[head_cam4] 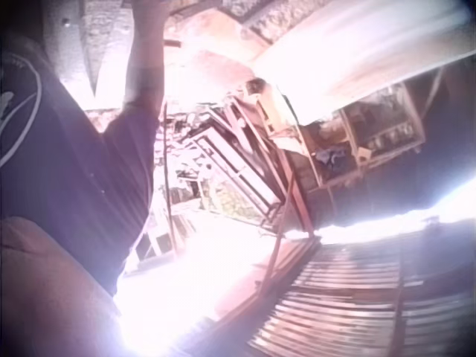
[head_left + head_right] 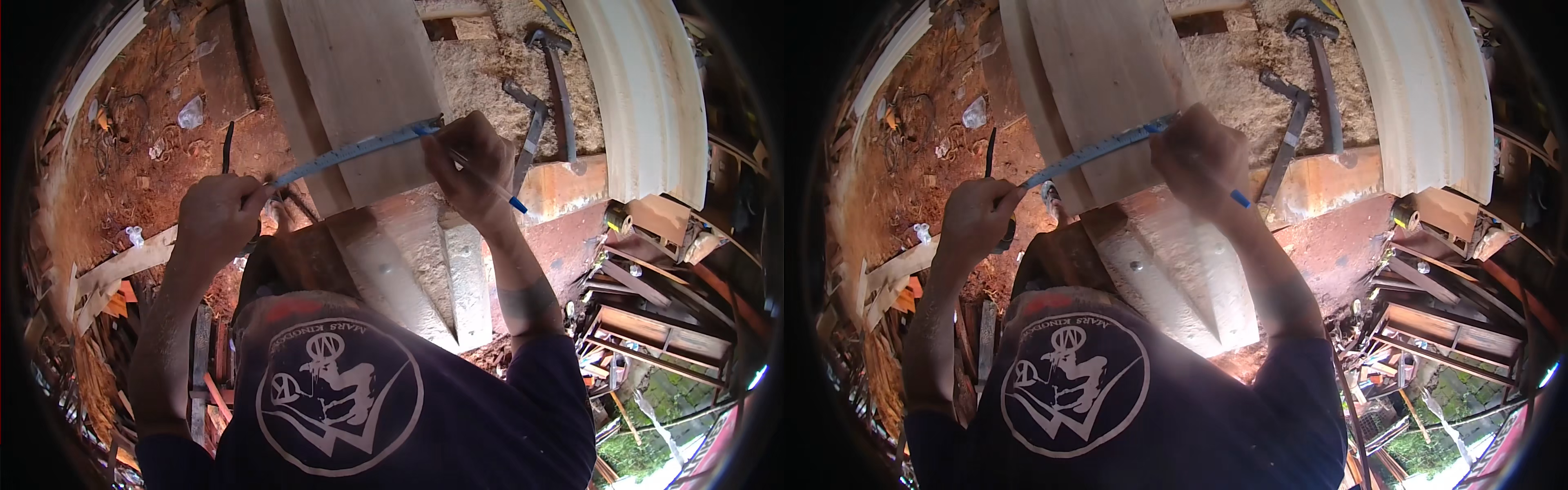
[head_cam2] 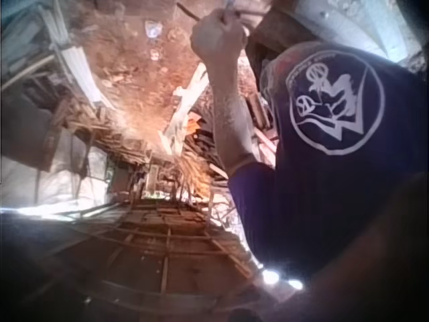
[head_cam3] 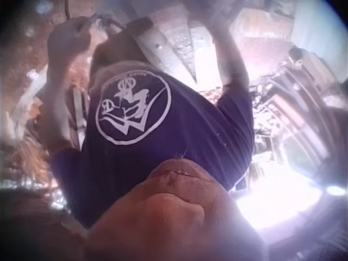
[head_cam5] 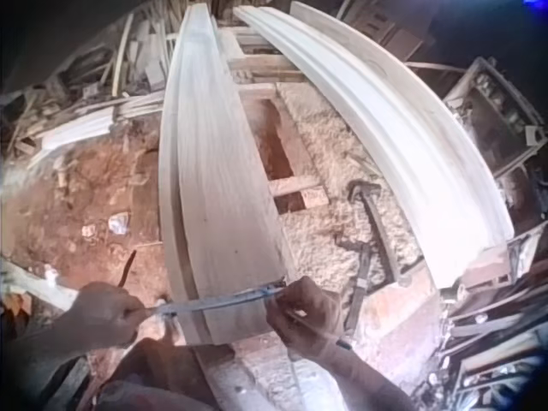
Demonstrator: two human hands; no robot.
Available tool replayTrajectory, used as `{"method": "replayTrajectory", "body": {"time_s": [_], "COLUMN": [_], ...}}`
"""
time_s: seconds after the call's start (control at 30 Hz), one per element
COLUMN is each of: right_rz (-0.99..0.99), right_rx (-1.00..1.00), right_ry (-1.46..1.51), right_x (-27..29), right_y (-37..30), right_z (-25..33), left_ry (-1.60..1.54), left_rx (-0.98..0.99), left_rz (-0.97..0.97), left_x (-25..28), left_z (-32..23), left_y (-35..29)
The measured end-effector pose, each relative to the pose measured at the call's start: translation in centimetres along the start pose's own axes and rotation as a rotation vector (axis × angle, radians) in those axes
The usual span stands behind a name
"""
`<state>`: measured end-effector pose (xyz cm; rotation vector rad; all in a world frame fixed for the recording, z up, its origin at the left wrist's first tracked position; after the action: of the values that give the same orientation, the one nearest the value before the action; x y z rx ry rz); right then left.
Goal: The person measures and marks curved wooden planks using a tape measure, a square, and a pen while the planks are stacked on a workbench.
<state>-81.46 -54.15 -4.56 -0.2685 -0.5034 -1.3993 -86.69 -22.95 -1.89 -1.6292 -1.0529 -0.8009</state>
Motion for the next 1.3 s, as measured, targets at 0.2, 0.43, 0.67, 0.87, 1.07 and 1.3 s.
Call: {"method": "replayTrajectory", "body": {"time_s": [0.2, 0.43, 0.67, 0.87, 1.07, 1.3], "right_rz": [-0.019, -0.043, -0.033, -0.098, -0.111, -0.108], "right_rx": [0.338, 0.314, 0.317, 0.168, 0.208, 0.241], "right_ry": [-0.158, -0.011, -0.005, 0.050, 0.008, 0.051], "right_x": [-0.8, -1.1, -1.1, -1.3, -1.4, -1.7], "right_y": [-0.3, -0.3, -0.4, -0.5, -0.5, 0.0], "right_z": [-0.8, -1.0, -1.1, -0.9, -1.2, -1.0], "left_ry": [-0.043, -0.044, -0.032, -0.039, -0.095, -0.026], "left_rx": [0.017, 0.034, 0.032, 0.045, 0.088, 0.010], "left_rz": [-0.029, 0.011, -0.010, 0.030, 0.075, 0.022], "left_x": [-0.4, -0.3, -0.6, 0.0, 0.6, 0.0], "left_z": [0.0, -0.3, 0.0, -0.1, 0.1, 0.5], "left_y": [-0.1, 0.1, 0.0, 0.5, 0.8, 0.9]}}
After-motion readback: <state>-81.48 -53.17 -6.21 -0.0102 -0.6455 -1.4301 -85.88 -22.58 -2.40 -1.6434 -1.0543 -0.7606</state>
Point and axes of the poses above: each hand's wrist, its own y-axis towards the middle knuckle, its own x-axis out of the back of the hand, z = x × y, the point moved 2 cm from there along y, towards the middle knuckle, and after that the axes turned 6 degrees about y, right-handed, at the moved point
